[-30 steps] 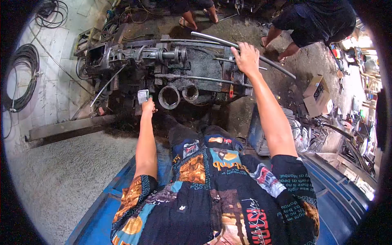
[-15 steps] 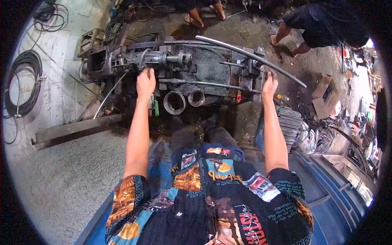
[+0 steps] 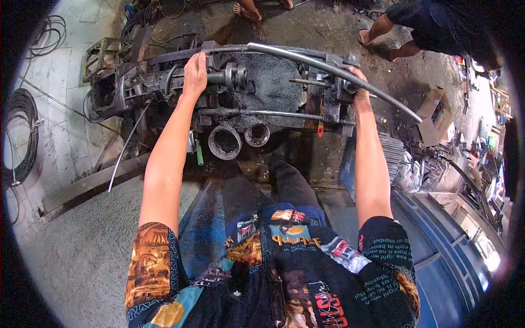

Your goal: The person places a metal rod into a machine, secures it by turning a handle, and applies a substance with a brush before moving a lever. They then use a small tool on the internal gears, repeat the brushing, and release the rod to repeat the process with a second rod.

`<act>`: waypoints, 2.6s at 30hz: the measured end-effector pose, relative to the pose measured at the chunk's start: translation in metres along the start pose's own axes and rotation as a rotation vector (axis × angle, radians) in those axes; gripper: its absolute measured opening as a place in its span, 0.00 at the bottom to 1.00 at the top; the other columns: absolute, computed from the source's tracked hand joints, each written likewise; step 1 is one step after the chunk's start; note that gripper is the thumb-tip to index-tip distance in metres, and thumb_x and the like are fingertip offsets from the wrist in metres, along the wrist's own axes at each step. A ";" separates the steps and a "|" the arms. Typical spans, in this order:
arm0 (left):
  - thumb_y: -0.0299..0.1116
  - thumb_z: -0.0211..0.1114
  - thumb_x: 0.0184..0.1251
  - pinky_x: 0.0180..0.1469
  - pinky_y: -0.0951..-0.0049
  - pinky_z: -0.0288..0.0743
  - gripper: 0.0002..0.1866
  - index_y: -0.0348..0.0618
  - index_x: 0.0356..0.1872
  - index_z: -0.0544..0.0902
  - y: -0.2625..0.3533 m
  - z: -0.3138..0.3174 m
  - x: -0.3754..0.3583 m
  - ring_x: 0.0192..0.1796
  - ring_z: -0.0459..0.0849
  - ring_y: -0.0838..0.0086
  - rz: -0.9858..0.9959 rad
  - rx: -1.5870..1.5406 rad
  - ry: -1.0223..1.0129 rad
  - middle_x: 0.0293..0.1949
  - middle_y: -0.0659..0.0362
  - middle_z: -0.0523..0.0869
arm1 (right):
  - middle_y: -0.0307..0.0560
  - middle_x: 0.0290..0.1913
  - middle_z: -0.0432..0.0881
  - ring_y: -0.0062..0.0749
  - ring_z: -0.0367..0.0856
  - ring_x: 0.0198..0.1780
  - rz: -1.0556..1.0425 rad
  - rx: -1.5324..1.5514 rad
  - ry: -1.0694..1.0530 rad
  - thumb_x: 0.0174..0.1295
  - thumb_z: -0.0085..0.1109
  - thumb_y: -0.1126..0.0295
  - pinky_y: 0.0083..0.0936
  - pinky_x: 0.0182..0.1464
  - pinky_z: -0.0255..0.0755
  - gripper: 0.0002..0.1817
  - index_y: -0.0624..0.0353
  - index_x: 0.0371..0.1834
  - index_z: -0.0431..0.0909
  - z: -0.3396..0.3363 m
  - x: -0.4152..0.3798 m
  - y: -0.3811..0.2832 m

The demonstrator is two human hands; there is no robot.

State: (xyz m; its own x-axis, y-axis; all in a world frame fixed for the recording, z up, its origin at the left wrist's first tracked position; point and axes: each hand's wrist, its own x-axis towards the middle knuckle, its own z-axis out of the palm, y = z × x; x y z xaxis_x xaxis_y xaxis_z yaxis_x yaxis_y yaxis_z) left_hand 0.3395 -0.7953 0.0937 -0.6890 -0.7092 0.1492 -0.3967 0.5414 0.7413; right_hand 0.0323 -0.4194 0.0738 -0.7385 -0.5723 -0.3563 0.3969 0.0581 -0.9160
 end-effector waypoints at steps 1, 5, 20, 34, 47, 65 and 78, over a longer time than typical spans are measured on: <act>0.42 0.44 0.78 0.55 0.62 0.72 0.23 0.31 0.48 0.81 0.003 0.003 0.001 0.52 0.82 0.50 -0.004 -0.003 -0.004 0.46 0.44 0.85 | 0.43 0.42 0.85 0.27 0.78 0.45 0.075 0.077 0.026 0.58 0.57 0.60 0.23 0.54 0.67 0.20 0.64 0.45 0.85 0.007 -0.004 -0.002; 0.41 0.42 0.78 0.54 0.65 0.73 0.23 0.32 0.48 0.81 0.004 0.010 0.008 0.49 0.84 0.56 -0.020 -0.120 0.100 0.42 0.47 0.86 | 0.44 0.39 0.86 0.25 0.80 0.40 0.014 -0.048 0.029 0.57 0.55 0.60 0.22 0.46 0.72 0.20 0.66 0.42 0.85 0.036 -0.011 -0.011; 0.41 0.38 0.78 0.56 0.65 0.73 0.25 0.35 0.53 0.80 -0.004 0.014 0.006 0.50 0.84 0.58 -0.011 -0.149 0.181 0.47 0.46 0.85 | 0.48 0.39 0.87 0.27 0.80 0.39 0.036 -0.065 -0.062 0.55 0.48 0.65 0.22 0.46 0.72 0.21 0.68 0.41 0.85 0.110 -0.009 -0.004; 0.45 0.37 0.76 0.56 0.65 0.73 0.28 0.34 0.53 0.80 -0.001 0.015 0.007 0.49 0.85 0.60 -0.019 -0.252 0.126 0.42 0.49 0.87 | 0.51 0.39 0.85 0.32 0.81 0.41 -0.040 -0.136 -0.101 0.55 0.44 0.64 0.25 0.50 0.72 0.22 0.70 0.40 0.82 0.126 0.003 0.014; 0.45 0.37 0.75 0.52 0.66 0.76 0.28 0.32 0.50 0.81 -0.009 0.017 0.008 0.45 0.86 0.61 0.004 -0.218 0.178 0.39 0.49 0.88 | 0.55 0.43 0.82 0.37 0.78 0.46 0.043 0.052 -0.158 0.54 0.42 0.66 0.28 0.56 0.70 0.20 0.71 0.41 0.78 0.115 0.006 0.016; 0.44 0.35 0.76 0.57 0.67 0.73 0.28 0.31 0.57 0.76 -0.001 0.025 0.007 0.51 0.82 0.62 -0.100 -0.358 0.137 0.47 0.48 0.85 | 0.51 0.39 0.83 0.32 0.80 0.41 -0.315 -0.316 -0.210 0.55 0.42 0.68 0.24 0.50 0.73 0.19 0.71 0.36 0.81 0.117 0.010 0.026; 0.46 0.34 0.77 0.54 0.67 0.75 0.29 0.31 0.56 0.76 0.003 0.021 0.008 0.49 0.83 0.62 -0.047 -0.264 0.112 0.46 0.46 0.85 | 0.54 0.42 0.82 0.36 0.77 0.47 -0.113 -0.086 -0.169 0.52 0.40 0.68 0.28 0.57 0.68 0.20 0.72 0.36 0.80 0.129 0.000 0.010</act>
State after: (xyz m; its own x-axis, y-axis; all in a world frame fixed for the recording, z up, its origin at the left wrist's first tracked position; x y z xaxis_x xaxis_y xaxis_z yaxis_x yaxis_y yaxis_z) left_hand 0.3203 -0.7899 0.0831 -0.5968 -0.7840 0.1708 -0.2447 0.3806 0.8918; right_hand 0.1065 -0.5242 0.0888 -0.6708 -0.7079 -0.2211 0.2632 0.0515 -0.9634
